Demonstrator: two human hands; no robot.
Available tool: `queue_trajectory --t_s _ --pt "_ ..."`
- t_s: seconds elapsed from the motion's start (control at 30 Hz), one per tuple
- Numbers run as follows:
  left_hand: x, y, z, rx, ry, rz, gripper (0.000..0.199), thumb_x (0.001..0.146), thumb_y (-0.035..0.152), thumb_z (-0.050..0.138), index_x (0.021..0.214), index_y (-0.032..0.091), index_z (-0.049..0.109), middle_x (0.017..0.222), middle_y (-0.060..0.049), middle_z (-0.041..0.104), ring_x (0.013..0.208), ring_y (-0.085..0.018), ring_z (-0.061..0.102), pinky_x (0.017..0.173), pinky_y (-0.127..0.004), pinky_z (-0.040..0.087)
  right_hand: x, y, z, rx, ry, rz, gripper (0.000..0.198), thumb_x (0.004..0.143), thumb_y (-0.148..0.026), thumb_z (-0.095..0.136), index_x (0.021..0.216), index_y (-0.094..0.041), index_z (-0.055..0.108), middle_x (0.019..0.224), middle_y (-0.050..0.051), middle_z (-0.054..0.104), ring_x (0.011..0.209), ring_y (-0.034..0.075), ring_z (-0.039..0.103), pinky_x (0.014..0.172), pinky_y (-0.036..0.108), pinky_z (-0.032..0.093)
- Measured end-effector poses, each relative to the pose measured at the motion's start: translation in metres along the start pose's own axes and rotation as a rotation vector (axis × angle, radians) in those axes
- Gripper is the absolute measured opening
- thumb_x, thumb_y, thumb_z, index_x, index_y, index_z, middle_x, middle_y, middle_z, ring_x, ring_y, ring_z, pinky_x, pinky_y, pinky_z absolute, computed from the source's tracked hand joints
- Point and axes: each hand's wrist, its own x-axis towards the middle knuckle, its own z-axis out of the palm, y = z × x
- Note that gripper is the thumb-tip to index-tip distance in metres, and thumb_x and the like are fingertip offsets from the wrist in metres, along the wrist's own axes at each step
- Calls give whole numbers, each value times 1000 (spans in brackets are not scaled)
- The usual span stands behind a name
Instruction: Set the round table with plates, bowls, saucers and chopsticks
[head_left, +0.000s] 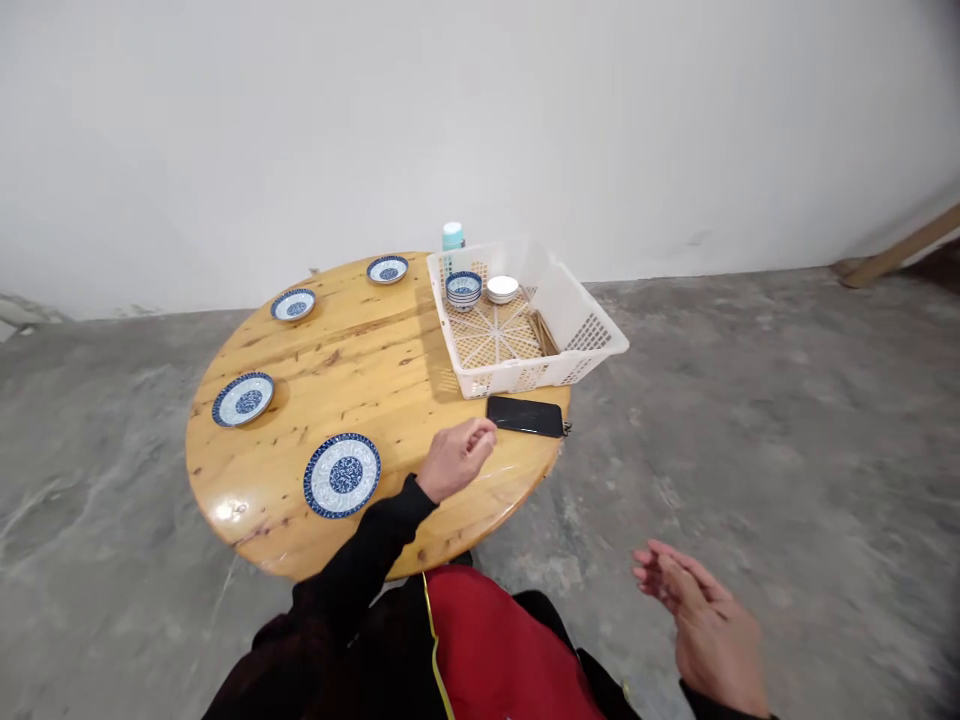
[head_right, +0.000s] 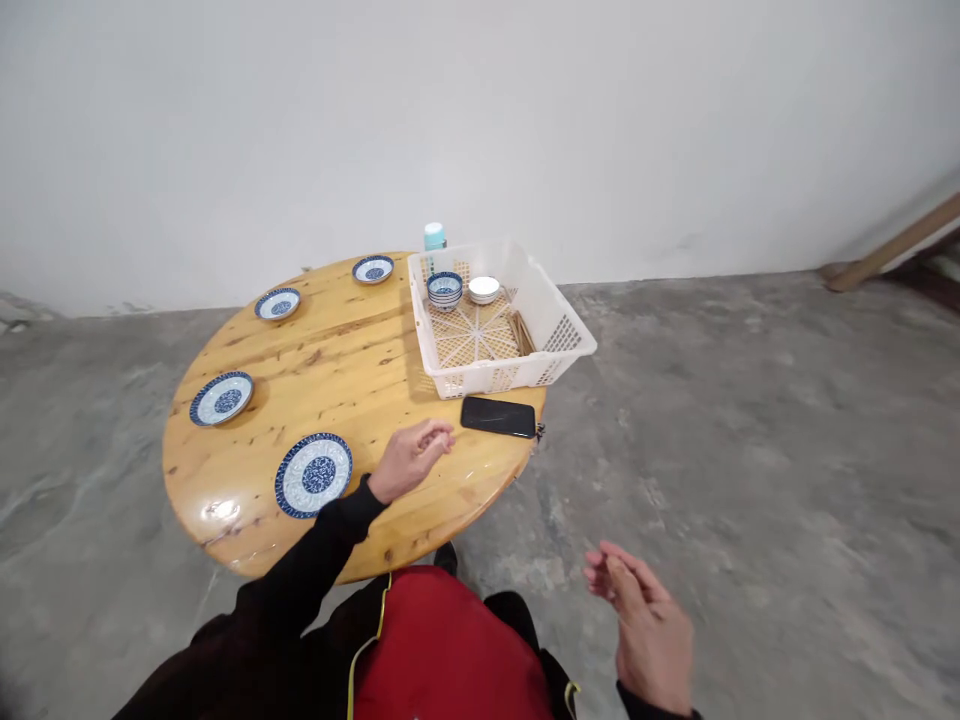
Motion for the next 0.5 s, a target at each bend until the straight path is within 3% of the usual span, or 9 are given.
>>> queue_trajectory --t_s 0.1,0.23,0.37,0.5 --pt "45 5 -27 -5 41 43 22 97 34 55 106 20 69 95 -5 78 86 -17 73 82 -27 57 31 -58 14 -33 -77 -119 54 59 -61 87 92 -18 76 81 8 75 65 20 67 59 33 56" --pt "113 13 -67 -11 108 43 24 95 32 56 111 17 68 104 -8 77 93 -20 73 86 -30 57 73 -150 53 -162 -206 -309 41 64 -54 85 88 -21 78 79 7 75 64 20 65 60 34 56" --pt "177 25 -99 -76 173 -61 21 95 25 52 107 17 67 101 -8 75 95 -19 71 86 -30 56 123 -230 113 -295 -425 -466 36 72 -48 80 91 -17 78 83 9 77 66 19 68 61 32 58" --pt "234 32 -109 -218 246 -229 15 97 18 49 90 16 63 91 -5 70 86 -14 68 82 -26 53 183 -276 193 -414 -639 -430 16 88 -28 70 92 -14 76 85 10 77 68 16 70 64 26 59"
